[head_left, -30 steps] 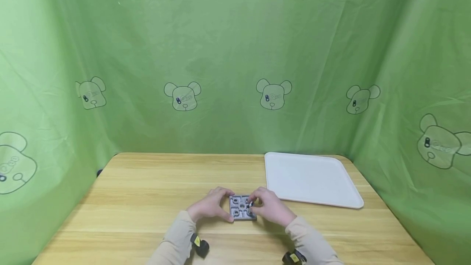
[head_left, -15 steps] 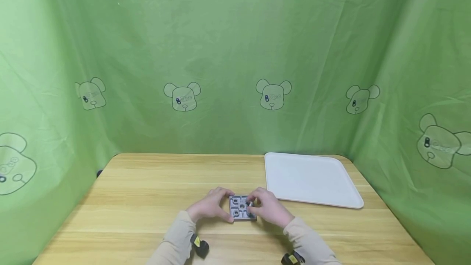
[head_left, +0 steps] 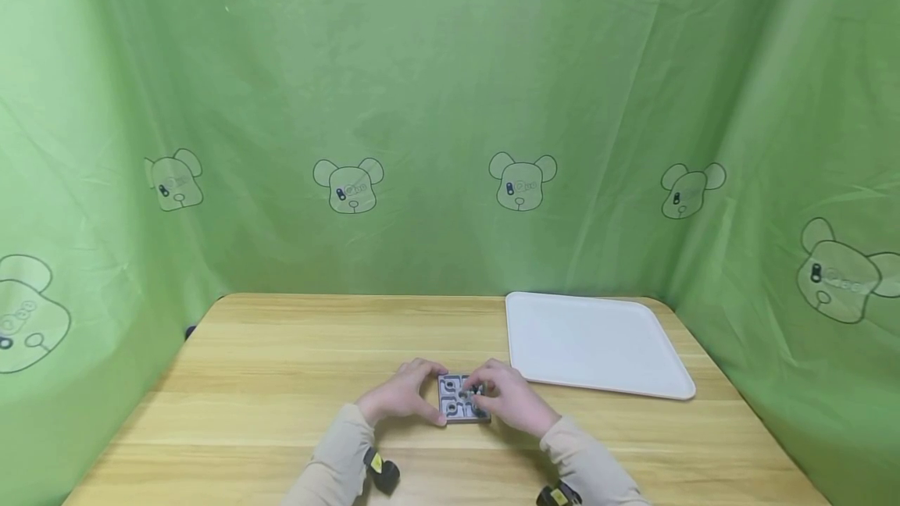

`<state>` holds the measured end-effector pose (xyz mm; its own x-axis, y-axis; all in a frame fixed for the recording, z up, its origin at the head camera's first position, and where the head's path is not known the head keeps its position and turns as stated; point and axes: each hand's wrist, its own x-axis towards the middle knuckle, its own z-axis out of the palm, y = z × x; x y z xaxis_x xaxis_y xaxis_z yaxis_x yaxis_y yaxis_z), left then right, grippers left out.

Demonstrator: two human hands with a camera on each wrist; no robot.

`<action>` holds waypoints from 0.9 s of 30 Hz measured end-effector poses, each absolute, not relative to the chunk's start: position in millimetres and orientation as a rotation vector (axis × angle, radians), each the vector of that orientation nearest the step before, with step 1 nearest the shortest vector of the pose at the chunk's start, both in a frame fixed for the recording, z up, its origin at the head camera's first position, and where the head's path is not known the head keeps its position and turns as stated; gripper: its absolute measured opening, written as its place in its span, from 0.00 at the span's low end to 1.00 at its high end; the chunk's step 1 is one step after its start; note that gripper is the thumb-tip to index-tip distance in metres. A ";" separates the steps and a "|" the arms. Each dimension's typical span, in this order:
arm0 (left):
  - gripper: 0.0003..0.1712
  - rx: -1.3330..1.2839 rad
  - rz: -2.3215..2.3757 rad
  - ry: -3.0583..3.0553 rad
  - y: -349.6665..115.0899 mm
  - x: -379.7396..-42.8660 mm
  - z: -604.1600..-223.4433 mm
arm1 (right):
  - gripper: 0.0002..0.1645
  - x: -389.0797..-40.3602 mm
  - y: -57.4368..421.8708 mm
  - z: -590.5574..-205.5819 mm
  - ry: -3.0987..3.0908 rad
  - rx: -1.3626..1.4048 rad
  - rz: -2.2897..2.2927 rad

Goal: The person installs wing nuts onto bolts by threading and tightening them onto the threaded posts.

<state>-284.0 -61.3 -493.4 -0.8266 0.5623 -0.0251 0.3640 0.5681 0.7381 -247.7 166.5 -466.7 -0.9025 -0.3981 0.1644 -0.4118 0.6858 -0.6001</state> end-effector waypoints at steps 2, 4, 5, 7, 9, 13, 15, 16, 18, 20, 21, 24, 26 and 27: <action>0.48 0.772 1.110 2.547 -61.3 -284.0 -493.9 | 0.11 -247.3 167.0 -466.3 -2.873 0.682 1.034; 0.48 0.773 1.114 2.546 -61.3 -284.0 -494.5 | 0.11 -247.4 167.7 -465.8 -2.885 0.675 1.042; 0.48 0.774 1.116 2.545 -61.2 -283.9 -494.9 | 0.12 -247.6 168.0 -465.6 -2.890 0.673 1.046; 0.48 0.777 1.120 2.543 -61.1 -283.8 -495.3 | 0.13 -247.9 168.8 -464.5 -2.905 0.670 1.055; 0.48 0.778 1.124 2.540 -61.0 -283.6 -495.2 | 0.13 -248.5 169.5 -463.9 -2.913 0.680 1.059; 0.48 0.777 1.134 2.536 -61.1 -284.0 -494.8 | 0.14 -250.0 171.3 -463.9 -2.918 0.710 1.059; 0.48 0.772 1.137 2.534 -61.4 -284.2 -494.7 | 0.15 -251.2 172.1 -464.7 -2.916 0.722 1.059; 0.47 0.772 1.137 2.535 -61.3 -284.2 -494.5 | 0.15 -251.4 172.4 -464.7 -2.917 0.723 1.057; 0.47 0.769 1.136 2.536 -61.3 -283.9 -494.1 | 0.14 -251.5 172.8 -464.7 -2.918 0.721 1.059; 0.47 0.769 1.139 2.533 -61.2 -284.0 -494.0 | 0.14 -251.0 173.0 -463.9 -2.924 0.712 1.061; 0.47 0.768 1.140 2.532 -61.1 -284.0 -494.1 | 0.13 -250.7 172.9 -463.1 -2.928 0.706 1.062; 0.48 0.767 1.140 2.530 -61.2 -284.6 -495.3 | 0.11 -250.6 172.7 -461.6 -2.935 0.690 1.064; 0.48 0.766 1.137 2.532 -61.2 -284.9 -496.1 | 0.11 -250.7 172.6 -461.1 -2.935 0.686 1.064; 0.48 0.766 1.135 2.532 -61.2 -285.1 -496.6 | 0.10 -250.9 172.6 -461.1 -2.935 0.685 1.065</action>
